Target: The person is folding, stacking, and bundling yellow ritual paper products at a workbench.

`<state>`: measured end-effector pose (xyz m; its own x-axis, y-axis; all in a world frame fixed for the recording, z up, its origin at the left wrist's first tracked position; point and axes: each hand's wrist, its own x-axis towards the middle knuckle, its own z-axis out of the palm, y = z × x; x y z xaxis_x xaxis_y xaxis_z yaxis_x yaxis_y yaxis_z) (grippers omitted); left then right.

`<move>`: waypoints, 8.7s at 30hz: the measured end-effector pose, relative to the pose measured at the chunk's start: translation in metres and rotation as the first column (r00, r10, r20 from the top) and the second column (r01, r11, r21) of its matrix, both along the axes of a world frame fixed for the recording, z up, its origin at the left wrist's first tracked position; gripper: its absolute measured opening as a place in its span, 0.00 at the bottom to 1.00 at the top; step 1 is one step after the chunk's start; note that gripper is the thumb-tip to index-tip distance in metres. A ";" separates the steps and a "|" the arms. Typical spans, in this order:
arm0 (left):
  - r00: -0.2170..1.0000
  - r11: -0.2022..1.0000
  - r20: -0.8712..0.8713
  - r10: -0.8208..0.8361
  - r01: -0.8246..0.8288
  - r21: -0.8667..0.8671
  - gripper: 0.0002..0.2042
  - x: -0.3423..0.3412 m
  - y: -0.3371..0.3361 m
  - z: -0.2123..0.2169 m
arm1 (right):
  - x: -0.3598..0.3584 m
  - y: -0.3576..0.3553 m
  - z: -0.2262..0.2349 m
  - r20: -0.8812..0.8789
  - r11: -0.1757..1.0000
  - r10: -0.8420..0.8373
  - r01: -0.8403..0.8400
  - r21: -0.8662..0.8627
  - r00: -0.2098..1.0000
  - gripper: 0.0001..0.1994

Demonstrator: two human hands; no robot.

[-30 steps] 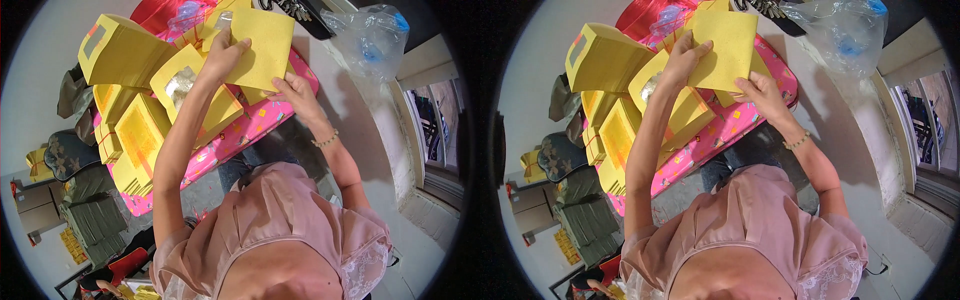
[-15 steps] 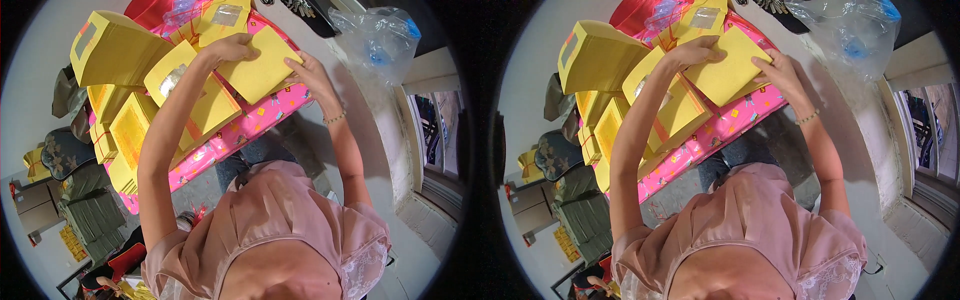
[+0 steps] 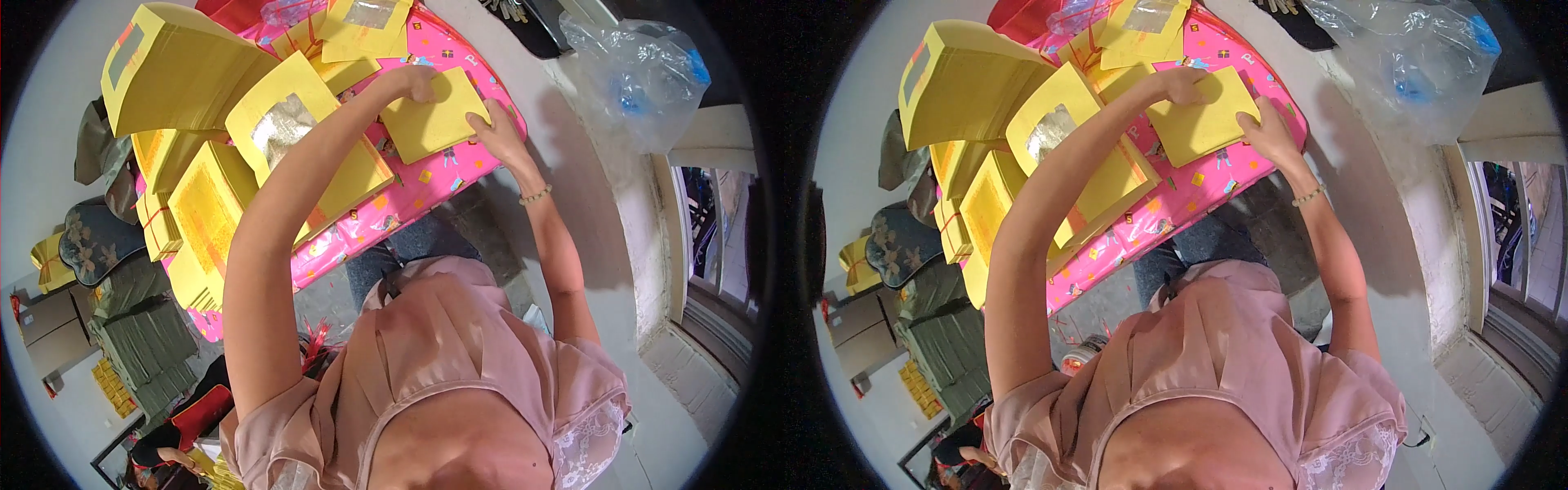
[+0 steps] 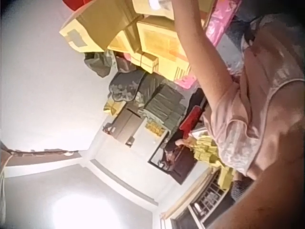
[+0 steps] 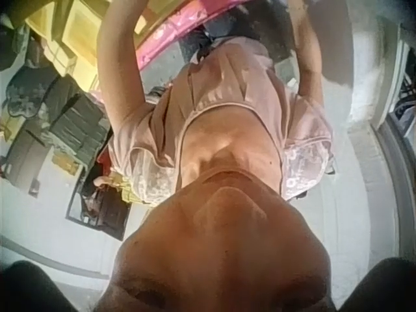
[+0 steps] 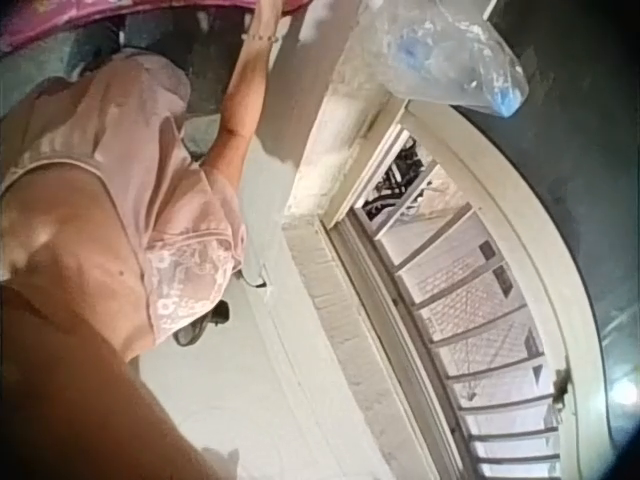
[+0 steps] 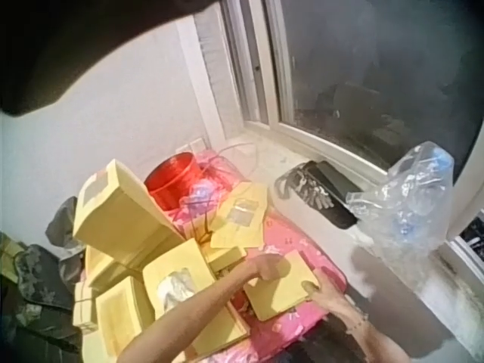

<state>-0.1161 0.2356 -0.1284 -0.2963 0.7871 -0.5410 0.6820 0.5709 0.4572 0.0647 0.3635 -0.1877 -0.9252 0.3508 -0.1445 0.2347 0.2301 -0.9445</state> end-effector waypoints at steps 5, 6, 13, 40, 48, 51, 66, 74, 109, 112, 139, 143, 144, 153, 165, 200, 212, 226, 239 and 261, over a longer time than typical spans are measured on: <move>0.997 0.999 -0.076 0.023 -0.026 -0.034 0.25 -0.002 0.011 -0.019 | 0.003 0.005 -0.011 0.012 0.977 0.030 -0.032 0.211 0.999 0.14; 0.996 0.998 -0.074 0.041 -0.045 -0.041 0.25 -0.005 0.007 -0.025 | 0.004 -0.006 0.011 0.065 0.893 0.025 -0.052 0.447 0.998 0.17; 0.980 0.999 -0.196 -0.028 0.019 -0.049 0.25 0.003 0.022 -0.019 | 0.009 -0.040 0.050 -0.137 0.466 0.128 0.063 0.883 0.982 0.22; 0.734 0.645 -0.169 0.657 -0.433 0.629 0.22 0.178 -0.243 0.130 | -0.004 -0.119 0.150 -0.240 0.389 0.867 -0.291 0.874 0.437 0.19; 0.711 0.637 -0.236 0.662 -0.369 0.677 0.23 0.186 -0.251 0.109 | -0.009 -0.118 0.154 -0.214 0.386 0.886 -0.397 0.833 0.412 0.15; 0.707 0.614 -0.206 0.676 -0.387 0.688 0.23 0.186 -0.252 0.108 | -0.012 -0.118 0.153 -0.193 0.375 0.890 -0.421 0.826 0.414 0.13; 0.722 0.557 -0.104 0.683 -0.423 0.715 0.11 0.181 -0.257 0.110 | -0.021 -0.122 0.163 -0.158 0.359 0.887 -0.431 0.828 0.435 0.09; 0.727 0.592 -0.151 0.669 -0.400 0.700 0.12 0.179 -0.256 0.111 | -0.022 -0.119 0.161 -0.199 0.365 0.899 -0.415 0.833 0.391 0.17; 0.733 0.751 -0.394 0.555 -0.236 0.617 0.10 0.172 -0.257 0.124 | -0.016 -0.131 0.163 -0.273 0.344 0.910 -0.198 0.918 0.313 0.13; 0.721 0.791 -0.473 0.506 -0.171 0.587 0.17 0.172 -0.250 0.135 | -0.020 -0.133 0.172 -0.283 0.343 0.913 -0.177 0.923 0.295 0.11; 0.453 -0.319 0.491 0.745 -0.405 0.857 0.07 0.161 -0.240 0.098 | -0.080 -0.146 0.153 -0.650 0.852 0.278 -0.494 -0.173 0.707 0.26; 0.441 -0.307 0.537 0.719 -0.492 0.815 0.06 0.159 -0.245 0.091 | -0.075 -0.149 0.152 -0.679 0.885 0.230 -0.440 -0.152 0.697 0.27; 0.441 -0.308 0.537 0.719 -0.490 0.815 0.06 0.159 -0.246 0.089 | -0.073 -0.150 0.156 -0.676 0.884 0.213 -0.434 -0.175 0.706 0.27; 0.401 -0.358 0.574 0.714 -0.495 0.791 0.06 0.158 -0.248 0.087 | -0.068 -0.149 0.160 -0.680 0.936 0.236 -0.350 -0.032 0.694 0.22; 0.580 -0.280 0.543 0.607 -0.483 0.829 0.07 0.164 -0.252 0.105 | -0.059 -0.142 0.172 -0.713 0.964 0.094 -0.243 -0.109 0.695 0.11; 0.099 -0.087 0.978 -0.184 -0.993 0.084 0.28 0.176 -0.221 0.122 | -0.018 -0.144 0.165 -0.361 0.543 0.477 -0.592 -0.595 0.801 0.21; 0.372 -0.193 0.886 0.278 -0.882 0.431 0.22 0.178 -0.203 0.148 | -0.005 -0.132 0.178 -0.404 0.555 0.332 -0.523 -0.647 0.852 0.19; 0.643 -0.276 0.494 0.585 -0.415 0.867 0.32 0.170 -0.189 0.129 | -0.001 -0.156 0.174 -0.573 0.791 0.354 -0.563 -0.239 0.739 0.28; 0.659 -0.143 0.609 0.442 -0.618 0.773 0.21 0.166 -0.186 0.131 | -0.006 -0.142 0.171 -0.495 0.745 0.406 -0.591 -0.308 0.769 0.27; 0.434 -0.052 0.772 0.464 -0.857 0.512 0.17 0.123 -0.167 0.126 | -0.030 -0.134 0.163 -0.319 0.747 0.253 -0.394 -0.536 0.913 0.19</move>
